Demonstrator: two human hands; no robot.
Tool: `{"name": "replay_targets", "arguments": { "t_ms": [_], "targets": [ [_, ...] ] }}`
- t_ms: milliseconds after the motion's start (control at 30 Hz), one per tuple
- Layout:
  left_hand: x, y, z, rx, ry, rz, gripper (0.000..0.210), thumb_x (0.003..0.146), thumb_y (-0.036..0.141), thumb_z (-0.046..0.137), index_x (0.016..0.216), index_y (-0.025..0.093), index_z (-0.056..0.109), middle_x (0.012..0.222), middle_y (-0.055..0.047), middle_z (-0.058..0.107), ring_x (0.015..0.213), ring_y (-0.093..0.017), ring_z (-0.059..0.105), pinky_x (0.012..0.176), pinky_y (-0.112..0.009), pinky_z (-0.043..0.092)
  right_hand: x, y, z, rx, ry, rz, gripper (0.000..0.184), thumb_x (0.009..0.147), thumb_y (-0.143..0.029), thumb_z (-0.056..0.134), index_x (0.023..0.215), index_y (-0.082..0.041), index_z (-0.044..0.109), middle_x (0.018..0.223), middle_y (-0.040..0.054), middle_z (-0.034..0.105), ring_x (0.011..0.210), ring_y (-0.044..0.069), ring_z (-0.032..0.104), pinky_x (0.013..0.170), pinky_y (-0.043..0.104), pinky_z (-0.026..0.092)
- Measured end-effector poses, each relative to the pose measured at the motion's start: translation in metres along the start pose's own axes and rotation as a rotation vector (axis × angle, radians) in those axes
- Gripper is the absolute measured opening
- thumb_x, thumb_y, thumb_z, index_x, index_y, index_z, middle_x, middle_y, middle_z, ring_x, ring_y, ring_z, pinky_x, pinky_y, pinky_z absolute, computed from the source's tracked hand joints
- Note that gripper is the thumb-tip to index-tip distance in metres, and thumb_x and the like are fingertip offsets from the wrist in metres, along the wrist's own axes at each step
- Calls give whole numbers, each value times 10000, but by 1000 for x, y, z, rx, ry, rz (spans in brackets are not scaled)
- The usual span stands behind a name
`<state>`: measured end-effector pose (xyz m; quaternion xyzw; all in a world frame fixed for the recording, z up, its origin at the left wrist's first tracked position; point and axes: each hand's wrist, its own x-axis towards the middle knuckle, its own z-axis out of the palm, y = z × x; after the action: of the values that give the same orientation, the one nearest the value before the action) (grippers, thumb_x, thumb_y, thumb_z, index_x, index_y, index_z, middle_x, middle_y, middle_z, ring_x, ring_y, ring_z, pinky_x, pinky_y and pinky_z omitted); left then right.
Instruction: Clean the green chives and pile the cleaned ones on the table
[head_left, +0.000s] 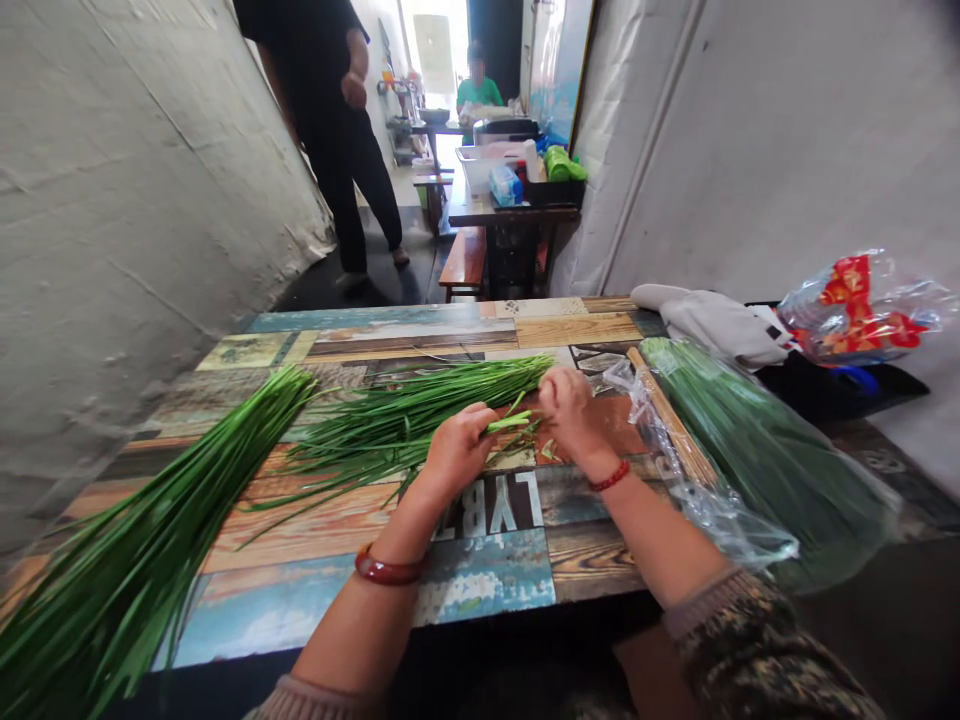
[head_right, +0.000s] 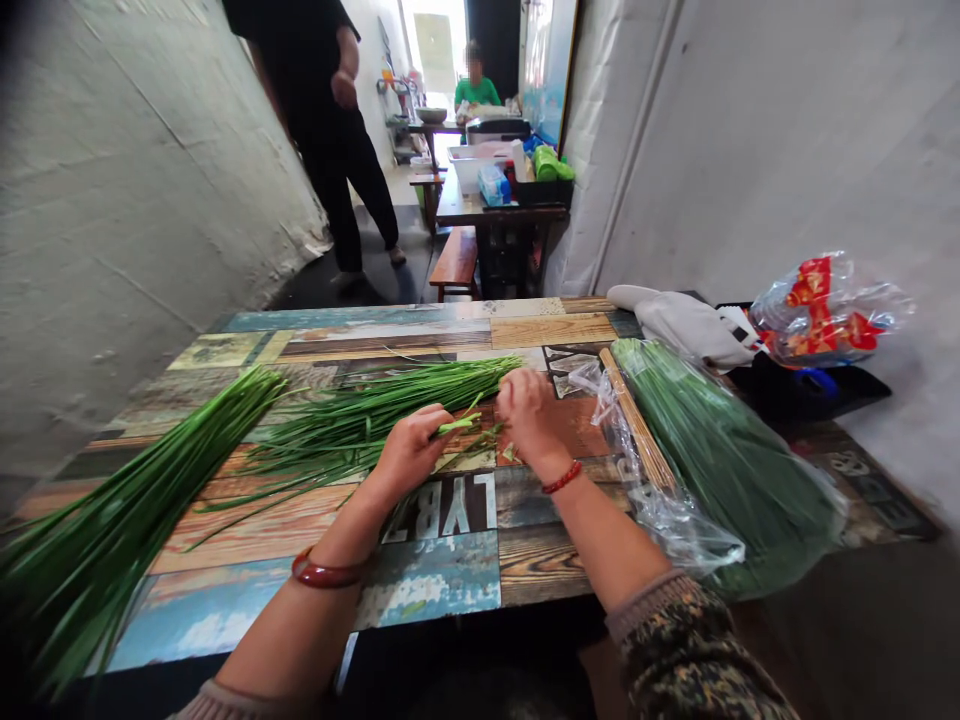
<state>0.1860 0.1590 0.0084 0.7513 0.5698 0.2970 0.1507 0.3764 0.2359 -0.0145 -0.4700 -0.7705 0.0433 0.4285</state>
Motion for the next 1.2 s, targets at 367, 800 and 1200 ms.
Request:
{"name": "replay_targets", "arguments": {
  "t_ms": [367,800,1200],
  "targets": [
    [1,-5,-3,-66,21,7,233,930,354,448,866,199,609,879,-38,598,825,-156,546,740,-255,408,12,14,-40,327,-517,-209,134,848,-331,630,890,-225,699,994,52,680,943,198,612,848,348,462],
    [-2,-12,-1,59,175,-134,199,895,362,495,958,210,607,858,-20,660,763,-152,585,690,-243,397,4,24,-32,-123,-486,-240,67,773,-198,719,811,-252,710,920,38,650,954,229,526,824,366,367],
    [0,-15,-6,-158,255,-158,296,920,364,440,938,182,674,810,-25,667,757,-143,599,711,-241,436,12,22,-35,303,-423,-162,118,896,-237,533,850,-208,638,850,25,673,829,182,592,797,326,433]
  ]
}}
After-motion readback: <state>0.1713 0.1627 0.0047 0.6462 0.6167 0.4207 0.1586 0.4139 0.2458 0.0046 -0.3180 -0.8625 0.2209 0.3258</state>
